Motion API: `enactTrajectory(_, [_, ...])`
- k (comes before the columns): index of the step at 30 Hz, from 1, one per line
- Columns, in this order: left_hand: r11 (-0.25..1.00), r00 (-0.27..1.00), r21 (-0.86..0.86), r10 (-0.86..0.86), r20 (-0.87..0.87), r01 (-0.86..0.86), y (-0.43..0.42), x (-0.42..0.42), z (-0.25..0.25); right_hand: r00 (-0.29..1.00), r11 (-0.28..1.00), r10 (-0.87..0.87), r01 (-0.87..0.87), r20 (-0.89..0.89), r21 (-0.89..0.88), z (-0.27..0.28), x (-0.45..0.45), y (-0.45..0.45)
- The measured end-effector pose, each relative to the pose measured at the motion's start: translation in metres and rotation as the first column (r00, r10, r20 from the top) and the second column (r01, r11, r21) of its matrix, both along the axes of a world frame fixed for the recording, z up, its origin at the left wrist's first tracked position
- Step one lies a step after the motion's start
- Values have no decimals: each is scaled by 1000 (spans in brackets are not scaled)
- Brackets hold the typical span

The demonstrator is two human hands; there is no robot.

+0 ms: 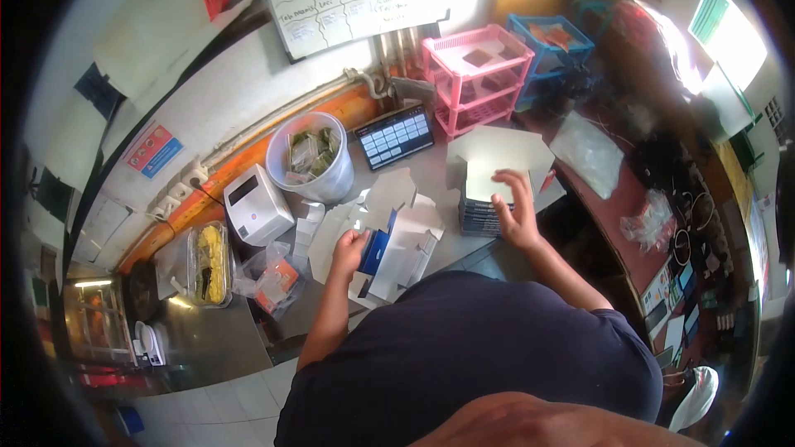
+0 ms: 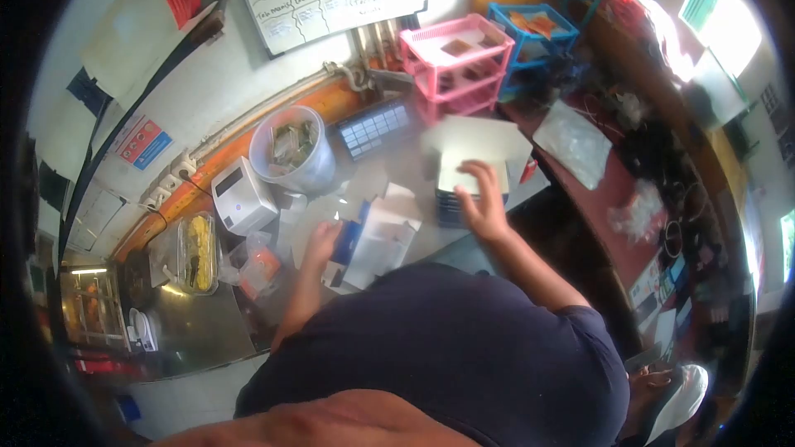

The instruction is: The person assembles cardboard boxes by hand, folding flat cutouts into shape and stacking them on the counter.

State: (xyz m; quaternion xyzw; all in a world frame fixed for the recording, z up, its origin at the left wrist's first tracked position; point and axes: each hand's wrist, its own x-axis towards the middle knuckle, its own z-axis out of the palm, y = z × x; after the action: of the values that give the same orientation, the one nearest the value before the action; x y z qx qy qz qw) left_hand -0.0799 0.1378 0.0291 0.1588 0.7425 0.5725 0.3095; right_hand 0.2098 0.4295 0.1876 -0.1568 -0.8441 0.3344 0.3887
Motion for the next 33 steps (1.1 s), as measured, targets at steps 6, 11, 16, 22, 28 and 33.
enactTrajectory(6, [932, 642, -293, -93, -761, -212, 15, 37, 135, 907, 926, 366, -377, 207, 15, 12, -36, -35])
enactTrajectory(11, [988, 753, -12, 109, -648, -153, 30, 39, 133, 723, 782, 611, -614, 322, -104, 3, -69, -79])
enactTrajectory(16, [957, 818, 236, 271, -508, -171, 42, 47, 126, 584, 668, 744, -654, 323, -356, -22, -87, -100])
enactTrajectory(22, [897, 811, 386, 385, -440, -217, 33, 58, 142, 562, 585, 789, -563, 248, -584, -33, -88, -97])
enactTrajectory(28, [670, 922, 633, 299, 247, -387, 41, 65, 165, 726, 739, 642, -672, 245, 56, -6, -86, -86])
enactTrajectory(33, [762, 866, 640, -251, 433, -99, 21, 45, 179, 828, 828, 560, -559, 31, -30, 8, -81, -57])
